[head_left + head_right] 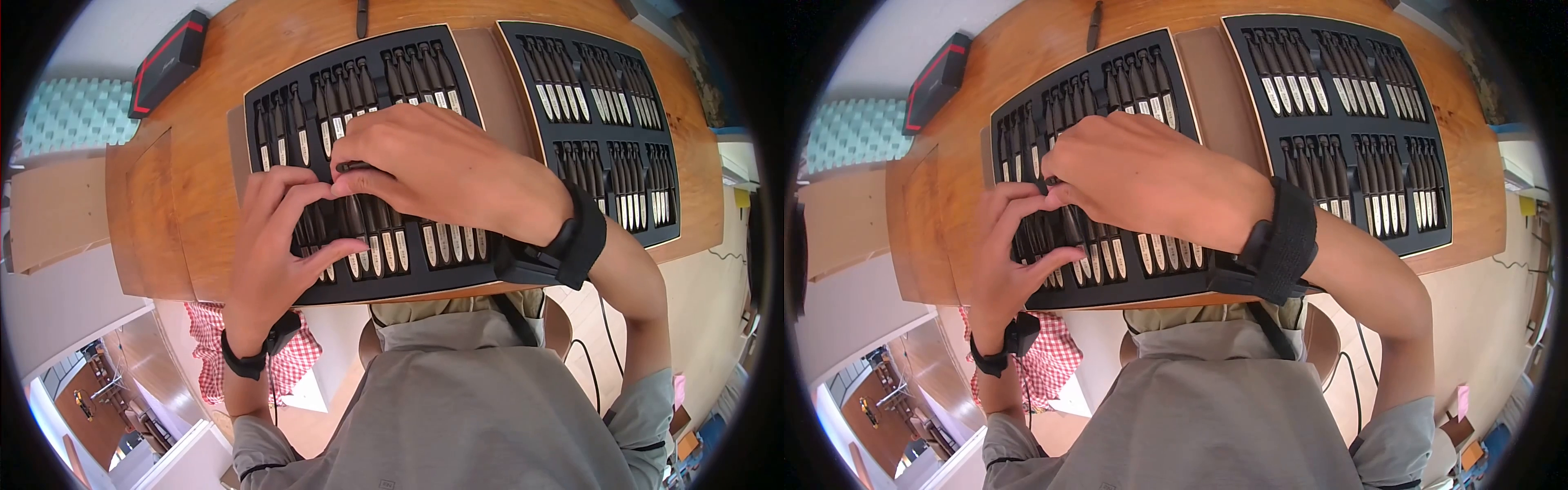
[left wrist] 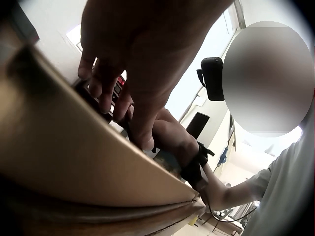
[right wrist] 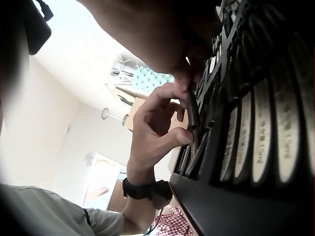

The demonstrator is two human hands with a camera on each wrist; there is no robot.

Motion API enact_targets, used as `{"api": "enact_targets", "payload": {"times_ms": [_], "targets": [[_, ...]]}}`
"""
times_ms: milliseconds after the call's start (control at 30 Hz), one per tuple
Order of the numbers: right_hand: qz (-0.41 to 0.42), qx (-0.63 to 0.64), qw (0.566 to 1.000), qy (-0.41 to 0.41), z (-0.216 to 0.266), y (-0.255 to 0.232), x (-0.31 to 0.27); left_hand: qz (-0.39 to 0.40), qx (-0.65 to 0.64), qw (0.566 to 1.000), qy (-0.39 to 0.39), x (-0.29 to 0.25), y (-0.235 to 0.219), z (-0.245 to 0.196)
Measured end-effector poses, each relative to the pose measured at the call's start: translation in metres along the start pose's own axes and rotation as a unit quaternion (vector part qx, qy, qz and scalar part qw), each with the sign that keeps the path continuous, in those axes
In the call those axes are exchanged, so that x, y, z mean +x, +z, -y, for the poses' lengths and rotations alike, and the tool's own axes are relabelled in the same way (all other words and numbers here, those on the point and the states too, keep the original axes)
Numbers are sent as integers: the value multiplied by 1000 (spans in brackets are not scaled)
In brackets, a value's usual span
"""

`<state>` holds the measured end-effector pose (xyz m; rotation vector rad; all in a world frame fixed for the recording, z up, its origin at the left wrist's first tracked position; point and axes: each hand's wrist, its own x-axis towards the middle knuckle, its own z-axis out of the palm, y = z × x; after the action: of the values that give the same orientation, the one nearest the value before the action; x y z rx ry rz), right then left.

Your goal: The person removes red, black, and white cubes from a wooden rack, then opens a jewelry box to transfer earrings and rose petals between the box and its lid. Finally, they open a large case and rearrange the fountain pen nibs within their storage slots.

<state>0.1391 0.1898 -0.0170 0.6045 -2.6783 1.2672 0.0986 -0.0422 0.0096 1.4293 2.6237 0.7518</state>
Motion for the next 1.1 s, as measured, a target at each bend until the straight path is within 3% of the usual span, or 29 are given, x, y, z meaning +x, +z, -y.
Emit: {"api": "enact_targets", "payload": {"times_ms": [167, 267, 400, 500, 567, 667, 900, 967, 1000, 1067, 1100], "targets": [[-56, 4, 998, -29, -11, 7, -2, 4, 11, 1000, -4, 2, 4, -4], [-117, -23, 993, 7, -11, 8, 2, 6, -10, 999, -45, 3, 3, -7], [-62, -20, 996, 64, -1, -6, 9, 21, 3, 1000, -5, 3, 0, -5], [-89, 10, 992, 85, 1, -8, 12, 38, 10, 999, 6, 1, 0, -4], [-147, 29, 988, 39, -1, -8, 12, 43, 1, 999, 3, 1, 0, -4], [-120, 43, 989, 69, 4, -16, 12, 48, -8, 999, -10, -1, 1, -5], [-144, 142, 977, 69, 1, -11, 16, 67, 34, 997, 5, -1, -1, -7], [-147, 269, 947, 94, 0, -10, 20, 70, 45, 996, 14, 2, -3, -8], [-146, 269, 948, 93, 2, -13, 20, 68, 32, 997, 14, 4, -6, -9], [-44, 474, 851, 223, 9, -26, 21, 64, 20, 998, 15, 7, -4, -10], [-43, 531, 810, 244, 9, -25, 20, 17, -24, 999, -29, 7, 2, -13]]}}
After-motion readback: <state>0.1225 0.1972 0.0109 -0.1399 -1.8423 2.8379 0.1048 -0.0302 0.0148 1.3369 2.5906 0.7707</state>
